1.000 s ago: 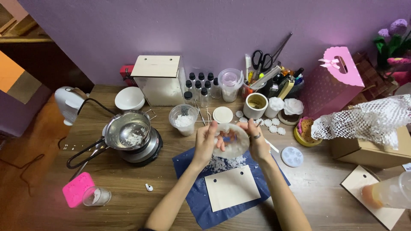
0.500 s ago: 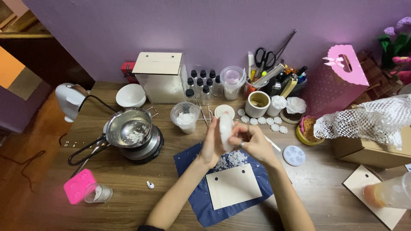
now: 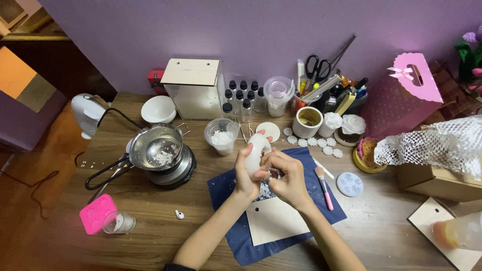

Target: Scraping the interior of a white circular mold using a small metal tool to remove excess material.

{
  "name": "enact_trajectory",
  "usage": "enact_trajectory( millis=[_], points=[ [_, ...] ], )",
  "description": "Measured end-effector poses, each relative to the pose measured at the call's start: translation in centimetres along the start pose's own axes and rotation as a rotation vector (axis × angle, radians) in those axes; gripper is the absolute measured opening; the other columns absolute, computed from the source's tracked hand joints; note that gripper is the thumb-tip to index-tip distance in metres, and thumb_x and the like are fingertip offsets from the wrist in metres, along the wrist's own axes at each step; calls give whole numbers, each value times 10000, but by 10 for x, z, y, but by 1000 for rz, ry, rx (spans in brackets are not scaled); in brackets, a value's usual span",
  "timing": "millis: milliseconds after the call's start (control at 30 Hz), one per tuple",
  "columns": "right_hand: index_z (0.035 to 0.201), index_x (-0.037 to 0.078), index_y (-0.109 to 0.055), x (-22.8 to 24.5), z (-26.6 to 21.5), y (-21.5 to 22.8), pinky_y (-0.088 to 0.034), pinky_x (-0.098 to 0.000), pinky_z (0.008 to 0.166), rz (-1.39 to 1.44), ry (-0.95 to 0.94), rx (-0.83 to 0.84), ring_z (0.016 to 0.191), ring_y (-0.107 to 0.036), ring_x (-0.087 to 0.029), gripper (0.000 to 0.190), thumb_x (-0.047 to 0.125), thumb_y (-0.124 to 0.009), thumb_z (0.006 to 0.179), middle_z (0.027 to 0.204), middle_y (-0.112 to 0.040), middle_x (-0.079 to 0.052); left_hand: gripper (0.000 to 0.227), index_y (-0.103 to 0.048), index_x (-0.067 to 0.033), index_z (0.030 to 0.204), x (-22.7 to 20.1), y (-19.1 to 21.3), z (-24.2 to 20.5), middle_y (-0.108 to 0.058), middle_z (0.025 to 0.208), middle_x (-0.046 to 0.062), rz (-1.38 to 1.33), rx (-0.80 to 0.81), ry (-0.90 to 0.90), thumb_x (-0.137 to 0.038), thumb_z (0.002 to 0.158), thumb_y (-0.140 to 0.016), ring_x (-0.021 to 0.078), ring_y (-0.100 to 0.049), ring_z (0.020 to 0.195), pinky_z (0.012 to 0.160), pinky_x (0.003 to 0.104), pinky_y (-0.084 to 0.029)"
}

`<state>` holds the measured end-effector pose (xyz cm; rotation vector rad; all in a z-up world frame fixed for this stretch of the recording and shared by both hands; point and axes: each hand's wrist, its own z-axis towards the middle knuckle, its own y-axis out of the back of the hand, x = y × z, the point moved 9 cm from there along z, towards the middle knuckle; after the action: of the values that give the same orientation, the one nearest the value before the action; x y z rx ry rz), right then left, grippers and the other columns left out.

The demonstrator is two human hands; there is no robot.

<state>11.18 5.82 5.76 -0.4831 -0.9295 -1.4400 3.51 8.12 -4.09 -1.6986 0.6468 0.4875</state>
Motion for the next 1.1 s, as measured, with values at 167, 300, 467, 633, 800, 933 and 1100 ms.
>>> enact_trajectory(
  millis=[167, 300, 467, 633, 800, 933, 1100],
  points=[
    [597, 89, -659, -11, -8, -4, -332, -212, 382, -14, 88, -31, 411, -408, -112, 214, 210, -800, 701, 639, -629, -9, 658, -424, -172, 1370, -7, 3, 0, -503, 1269, 109, 63, 14, -133, -487, 792, -438, 191, -500, 1046, 790, 242, -464],
    [599, 106, -654, -6, -11, -1, -334, -205, 372, -48, 182, -75, 402, -409, -117, 268, 301, -784, 729, 659, -636, 16, 666, -421, -174, 1381, -7, 1, -4, -500, 1274, 95, -5, -2, -142, -493, 796, -429, 191, -504, 1036, 801, 247, -457],
    [650, 164, -667, 6, -16, 6, -408, -227, 378, -300, 284, -136, 387, -479, -131, 160, 233, -730, 780, 736, -672, 45, 729, -508, -234, 1305, 19, 38, 21, -565, 1242, 82, -333, -103, 75, -635, 698, -554, 210, -614, 892, 386, 141, -438],
    [744, 177, -691, 12, 1, 35, -467, -262, 495, -504, 68, -10, 504, -584, -192, 90, 226, -699, 819, 781, -672, 29, 738, -531, -241, 1278, -4, 34, 10, -586, 1251, 111, -391, -205, 99, -636, 655, -558, 312, -599, 1011, 638, 390, -540],
    [748, 66, -705, -25, 5, 34, -496, -412, 583, -733, -338, 414, 605, -644, -354, 39, 51, -668, 752, 724, -696, -105, 690, -521, -147, 1298, -28, 11, -3, -496, 1362, 157, -494, -165, 69, -497, 704, -550, 313, -501, 1220, 978, 423, -424],
    [830, 58, -724, -34, 8, 30, -502, -392, 612, -700, -427, 453, 642, -662, -348, 88, 51, -655, 777, 750, -710, -128, 687, -498, -146, 1321, -22, 8, 0, -453, 1409, 153, -528, -84, 122, -481, 724, -544, 320, -461, 1263, 1001, 452, -397],
    [972, 24, -716, -28, 9, 33, -506, -432, 689, -652, -521, 494, 699, -665, -381, 213, 93, -678, 775, 803, -711, -184, 716, -463, -151, 1349, -21, 2, 2, -415, 1443, 137, -528, 16, 173, -477, 717, -543, 323, -416, 1302, 980, 515, -398]
  ],
)
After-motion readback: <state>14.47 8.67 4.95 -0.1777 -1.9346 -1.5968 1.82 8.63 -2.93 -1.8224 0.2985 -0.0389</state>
